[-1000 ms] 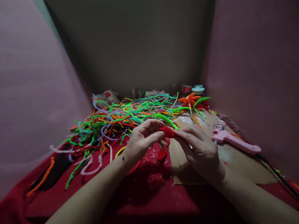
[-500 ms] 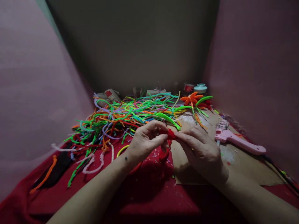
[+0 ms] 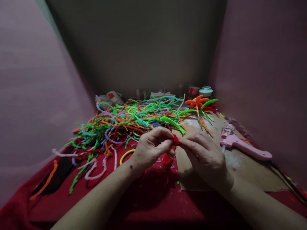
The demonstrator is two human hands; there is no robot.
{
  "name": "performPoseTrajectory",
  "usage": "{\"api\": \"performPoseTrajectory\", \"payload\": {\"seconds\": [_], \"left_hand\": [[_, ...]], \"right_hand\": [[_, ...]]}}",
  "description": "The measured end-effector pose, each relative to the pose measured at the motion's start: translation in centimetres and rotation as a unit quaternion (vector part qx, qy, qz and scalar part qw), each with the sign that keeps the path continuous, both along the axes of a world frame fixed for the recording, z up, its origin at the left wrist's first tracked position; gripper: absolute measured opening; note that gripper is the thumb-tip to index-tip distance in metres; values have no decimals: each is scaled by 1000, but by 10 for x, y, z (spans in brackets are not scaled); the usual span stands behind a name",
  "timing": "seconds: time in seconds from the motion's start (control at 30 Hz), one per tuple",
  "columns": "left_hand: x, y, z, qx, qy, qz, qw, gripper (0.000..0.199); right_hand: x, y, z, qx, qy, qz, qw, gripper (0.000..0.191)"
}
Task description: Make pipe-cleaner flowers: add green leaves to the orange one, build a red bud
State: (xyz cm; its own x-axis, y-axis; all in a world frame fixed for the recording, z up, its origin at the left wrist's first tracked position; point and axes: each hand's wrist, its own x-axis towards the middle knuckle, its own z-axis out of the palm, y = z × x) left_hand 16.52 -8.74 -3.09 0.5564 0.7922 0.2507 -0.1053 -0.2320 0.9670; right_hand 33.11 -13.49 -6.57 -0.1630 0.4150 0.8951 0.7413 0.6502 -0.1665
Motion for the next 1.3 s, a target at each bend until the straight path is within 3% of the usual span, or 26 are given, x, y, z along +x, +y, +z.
{"api": "performPoseTrajectory", "payload": {"seconds": [0.13,0.23,0.33,0.4,0.47,0.5,0.6,0.7,0.8,0.93,1.03,1.17,1.3], "left_hand": [[-2,0,0,9,9,-2,1000,6],[-4,2,2,16,2,10,1000,18],[-4,8,5,1,-26,82,996,30],[-4,13,7,-8,-56,142,988,27],[-6,18,8,-6,-87,183,979,22],[-7,21,9,-4,-97,195,976,20],[-12,26,11,-7,-101,209,973,17],[-14,29,11,-12,-88,205,975,18],[-12,28,9,-35,-76,176,981,26],[-10,23,8,9,-10,189,982,41],[-9,20,7,58,54,193,978,35],[-6,18,4,34,52,132,989,2],[-7,16,2,10,115,96,989,8]], "right_hand": [[-1,0,-1,-5,12,-14,1000,17],[-2,1,-3,-16,21,-24,999,20],[-1,2,-4,-33,53,-22,998,23],[0,4,-4,-86,127,-12,988,20],[1,7,-3,-179,248,18,952,14],[2,9,-2,-231,314,41,920,12],[4,13,4,-346,486,130,792,23],[5,18,7,-395,579,195,686,32],[6,20,8,-414,621,229,625,35],[6,21,6,-434,645,255,575,36],[7,21,6,-450,652,258,553,33],[9,20,7,-448,657,274,541,33],[14,22,7,-443,650,284,548,31]]}}
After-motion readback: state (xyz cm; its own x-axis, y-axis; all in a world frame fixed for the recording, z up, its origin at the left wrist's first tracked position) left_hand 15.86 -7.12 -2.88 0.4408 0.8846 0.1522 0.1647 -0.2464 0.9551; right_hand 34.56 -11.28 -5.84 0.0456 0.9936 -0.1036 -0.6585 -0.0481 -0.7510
